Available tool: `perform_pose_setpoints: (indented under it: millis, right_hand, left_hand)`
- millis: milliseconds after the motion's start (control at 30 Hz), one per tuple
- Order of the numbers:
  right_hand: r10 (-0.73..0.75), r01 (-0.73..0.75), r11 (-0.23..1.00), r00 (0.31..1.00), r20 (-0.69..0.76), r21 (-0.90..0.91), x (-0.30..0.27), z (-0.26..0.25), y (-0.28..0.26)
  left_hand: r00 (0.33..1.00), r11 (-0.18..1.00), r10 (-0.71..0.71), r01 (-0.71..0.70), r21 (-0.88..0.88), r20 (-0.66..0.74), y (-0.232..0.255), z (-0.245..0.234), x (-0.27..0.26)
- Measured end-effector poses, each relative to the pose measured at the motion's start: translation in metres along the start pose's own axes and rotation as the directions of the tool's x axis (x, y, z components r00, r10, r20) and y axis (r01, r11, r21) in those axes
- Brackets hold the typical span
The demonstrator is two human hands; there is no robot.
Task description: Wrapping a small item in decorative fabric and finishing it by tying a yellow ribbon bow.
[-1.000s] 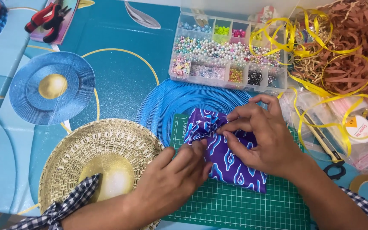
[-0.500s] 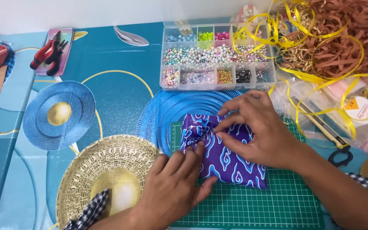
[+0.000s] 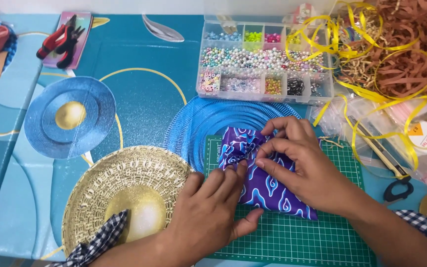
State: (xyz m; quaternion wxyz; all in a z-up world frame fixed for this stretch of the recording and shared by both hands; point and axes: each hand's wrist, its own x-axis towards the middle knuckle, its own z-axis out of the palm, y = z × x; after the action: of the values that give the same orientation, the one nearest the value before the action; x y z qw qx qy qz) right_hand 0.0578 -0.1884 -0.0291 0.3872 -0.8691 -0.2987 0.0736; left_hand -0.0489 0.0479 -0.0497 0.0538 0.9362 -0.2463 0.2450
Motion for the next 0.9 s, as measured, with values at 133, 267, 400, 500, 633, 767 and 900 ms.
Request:
perform_pose_setpoints:
  millis: [133,267,400,500,633,767,900]
  right_hand:
    - [0.017,-0.021,0.998,0.997,-0.069,-0.066,-0.002,0.009,-0.003]
    - [0.026,-0.044,0.989,0.991,-0.130,-0.142,-0.002,0.015,-0.004]
    - [-0.014,-0.018,0.979,0.987,-0.159,-0.201,-0.003,0.017,-0.003]
    - [-0.012,-0.022,0.980,0.986,-0.166,-0.199,-0.003,0.018,-0.003]
    - [-0.029,-0.010,0.977,0.984,-0.174,-0.215,-0.003,0.020,-0.002]
    - [-0.023,-0.027,0.969,0.980,-0.198,-0.246,-0.003,0.023,-0.002]
    - [-0.005,-0.052,0.963,0.978,-0.210,-0.266,-0.002,0.024,-0.006]
  left_hand:
    - [1.000,1.000,0.004,-0.004,-0.029,0.007,0.000,-0.001,0.000]
    - [0.999,1.000,0.014,-0.013,-0.010,0.032,0.003,0.001,-0.004]
    - [0.999,1.000,0.017,-0.016,-0.020,0.040,0.003,0.001,-0.003]
    - [0.999,1.000,0.018,-0.017,-0.013,0.039,0.004,0.002,-0.004]
    - [1.000,1.000,0.018,-0.018,-0.019,0.023,0.005,0.003,-0.004]
    - [1.000,0.999,0.029,-0.029,-0.024,0.012,0.005,0.002,-0.004]
    - [1.000,0.999,0.029,-0.029,-0.029,0.006,0.005,0.003,-0.004]
